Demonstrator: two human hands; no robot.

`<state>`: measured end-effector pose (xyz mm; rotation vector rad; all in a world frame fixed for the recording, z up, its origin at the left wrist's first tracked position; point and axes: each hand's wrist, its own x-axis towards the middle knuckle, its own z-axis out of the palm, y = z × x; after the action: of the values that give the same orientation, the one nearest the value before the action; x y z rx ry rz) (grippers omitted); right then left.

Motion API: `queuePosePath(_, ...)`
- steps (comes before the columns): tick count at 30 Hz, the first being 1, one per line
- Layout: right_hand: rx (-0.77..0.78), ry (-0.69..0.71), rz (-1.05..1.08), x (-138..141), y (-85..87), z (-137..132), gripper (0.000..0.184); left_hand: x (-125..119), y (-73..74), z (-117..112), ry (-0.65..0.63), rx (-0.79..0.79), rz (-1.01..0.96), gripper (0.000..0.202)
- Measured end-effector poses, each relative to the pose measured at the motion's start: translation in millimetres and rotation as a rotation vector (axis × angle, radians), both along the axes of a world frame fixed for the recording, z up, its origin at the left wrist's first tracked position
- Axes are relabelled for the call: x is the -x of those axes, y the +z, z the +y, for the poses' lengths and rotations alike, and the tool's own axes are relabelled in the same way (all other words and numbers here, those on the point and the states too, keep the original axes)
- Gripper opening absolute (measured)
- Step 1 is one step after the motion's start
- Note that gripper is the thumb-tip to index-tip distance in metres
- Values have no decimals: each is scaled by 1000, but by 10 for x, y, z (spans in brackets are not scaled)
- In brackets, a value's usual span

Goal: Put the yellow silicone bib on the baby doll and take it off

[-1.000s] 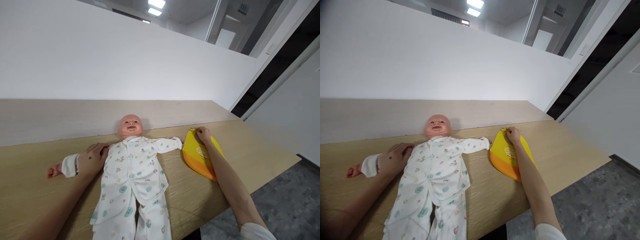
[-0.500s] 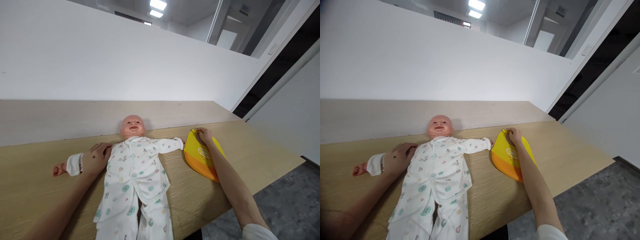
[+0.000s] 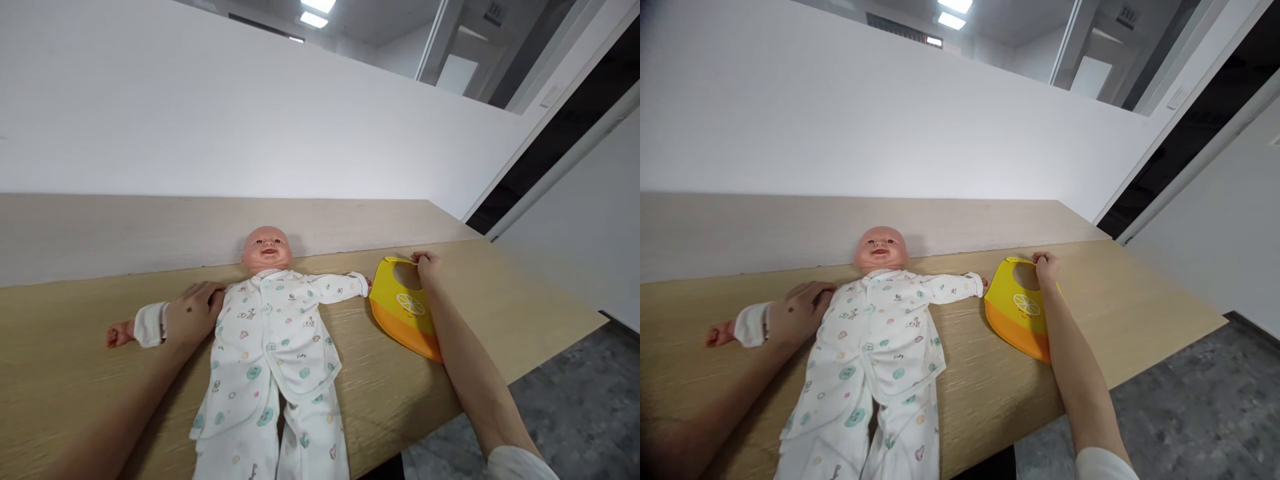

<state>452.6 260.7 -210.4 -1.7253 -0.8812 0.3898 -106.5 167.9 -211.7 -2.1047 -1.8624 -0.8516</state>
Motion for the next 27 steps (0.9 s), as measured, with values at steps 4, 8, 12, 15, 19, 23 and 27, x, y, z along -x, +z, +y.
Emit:
queuePosePath(4, 35, 52, 172, -39, 6, 22, 20, 0, 1, -1, -1, 5, 0, 37)
queuePosePath(8, 62, 46, 174, -124, 74, -12, 18, -9, 7, -3, 9, 22, 11, 37)
queuePosePath(12, 100, -61, -49, -180, 121, -77, 23, -11, 12, -4, 4, 29, 8, 36)
queuePosePath(15, 170, -21, -283, -119, 108, -88, 25, -8, 21, -11, 10, 48, 13, 35)
queuePosePath(19, 301, 142, -525, 72, 56, -41, 30, -8, 30, -16, 8, 63, 18, 35)
queuePosePath(23, 376, 152, -654, 197, 32, -26, 37, -13, 31, -15, 4, 67, 1, 36)
queuePosePath(27, 387, 125, -696, 202, 36, -52, 41, -17, 39, -22, 23, 97, 1, 35)
